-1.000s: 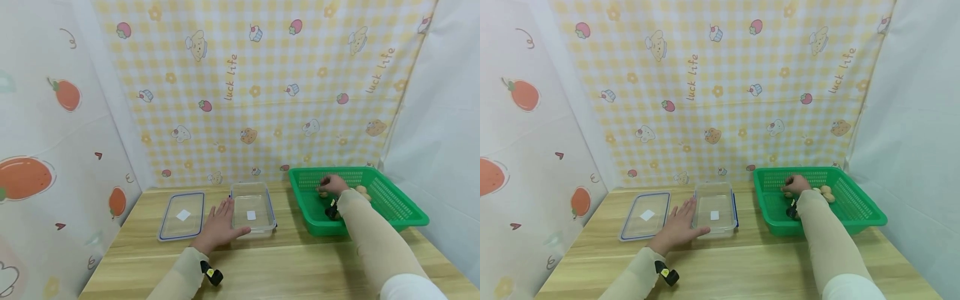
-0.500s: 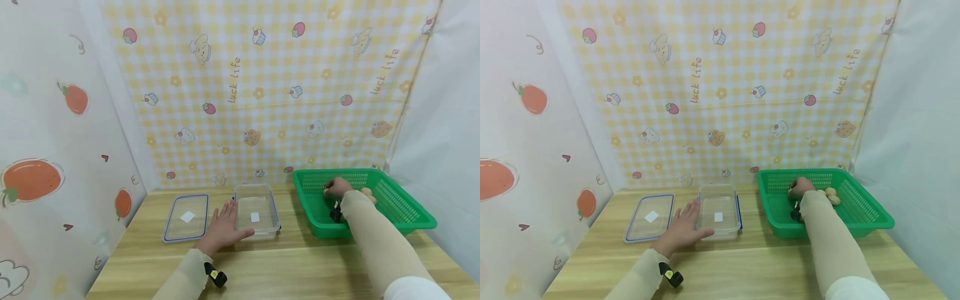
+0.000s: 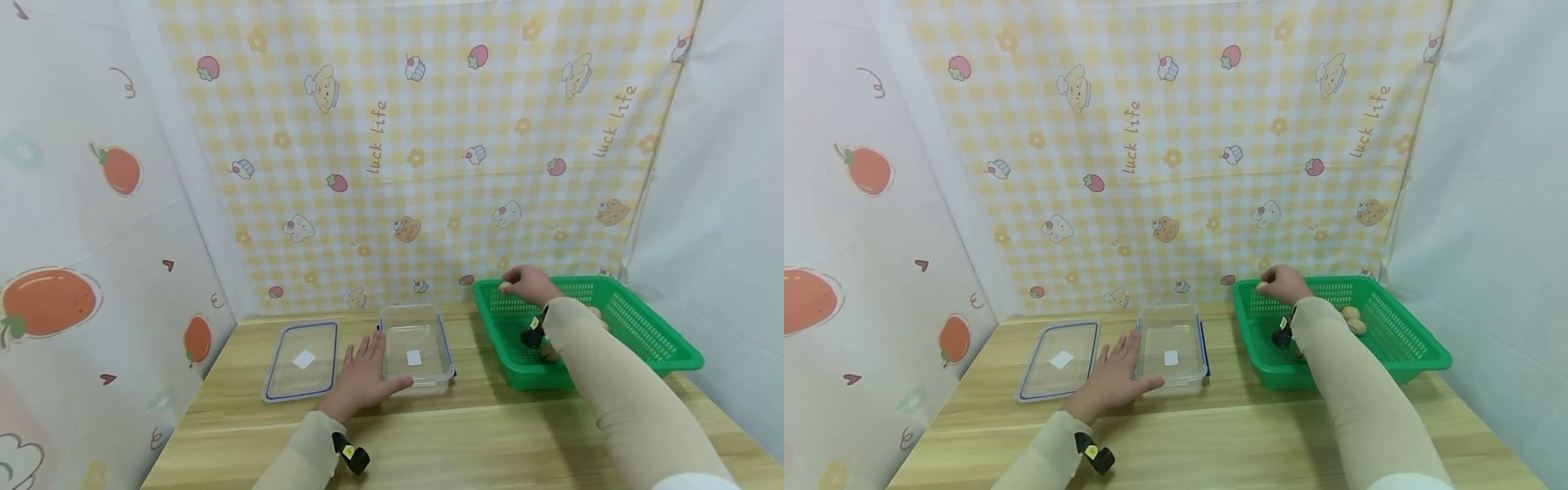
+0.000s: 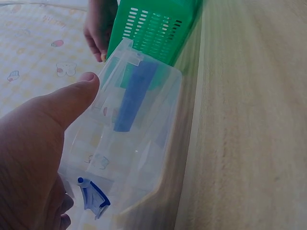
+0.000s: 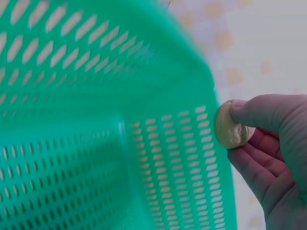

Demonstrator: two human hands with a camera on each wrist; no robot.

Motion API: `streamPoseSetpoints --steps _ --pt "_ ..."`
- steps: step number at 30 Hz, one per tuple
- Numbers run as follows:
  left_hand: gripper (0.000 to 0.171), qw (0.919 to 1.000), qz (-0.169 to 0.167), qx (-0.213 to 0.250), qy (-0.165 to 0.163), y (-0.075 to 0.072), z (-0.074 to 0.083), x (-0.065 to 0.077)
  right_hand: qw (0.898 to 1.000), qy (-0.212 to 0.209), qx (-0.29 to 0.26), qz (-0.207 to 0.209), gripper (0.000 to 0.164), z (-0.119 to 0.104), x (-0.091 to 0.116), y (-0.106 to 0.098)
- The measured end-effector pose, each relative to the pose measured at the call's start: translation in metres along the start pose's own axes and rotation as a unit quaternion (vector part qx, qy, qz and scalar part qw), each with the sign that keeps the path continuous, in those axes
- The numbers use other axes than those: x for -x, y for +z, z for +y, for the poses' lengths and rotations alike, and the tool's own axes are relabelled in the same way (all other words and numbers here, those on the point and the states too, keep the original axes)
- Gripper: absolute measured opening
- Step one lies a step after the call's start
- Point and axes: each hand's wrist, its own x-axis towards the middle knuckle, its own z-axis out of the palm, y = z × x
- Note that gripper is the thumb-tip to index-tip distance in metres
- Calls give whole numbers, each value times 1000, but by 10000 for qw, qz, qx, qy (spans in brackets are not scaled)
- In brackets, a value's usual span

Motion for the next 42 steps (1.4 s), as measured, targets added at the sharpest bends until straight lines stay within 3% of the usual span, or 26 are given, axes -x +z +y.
streamPoseSetpoints --steps 11,19,30,42 --pt "114 9999 67 73 49 -1 0 0 9990 -243 -314 193 45 -54 5 11" --pt "115 9999 79 138 42 -2 3 2 9970 -541 -522 178 45 -84 -1 31" --pt "113 9998 108 149 33 -1 3 2 9938 -604 -936 64 38 -123 -14 85" --pt "112 9998 164 59 103 -1 4 1 9897 -932 -1083 -16 33 -131 -21 144"
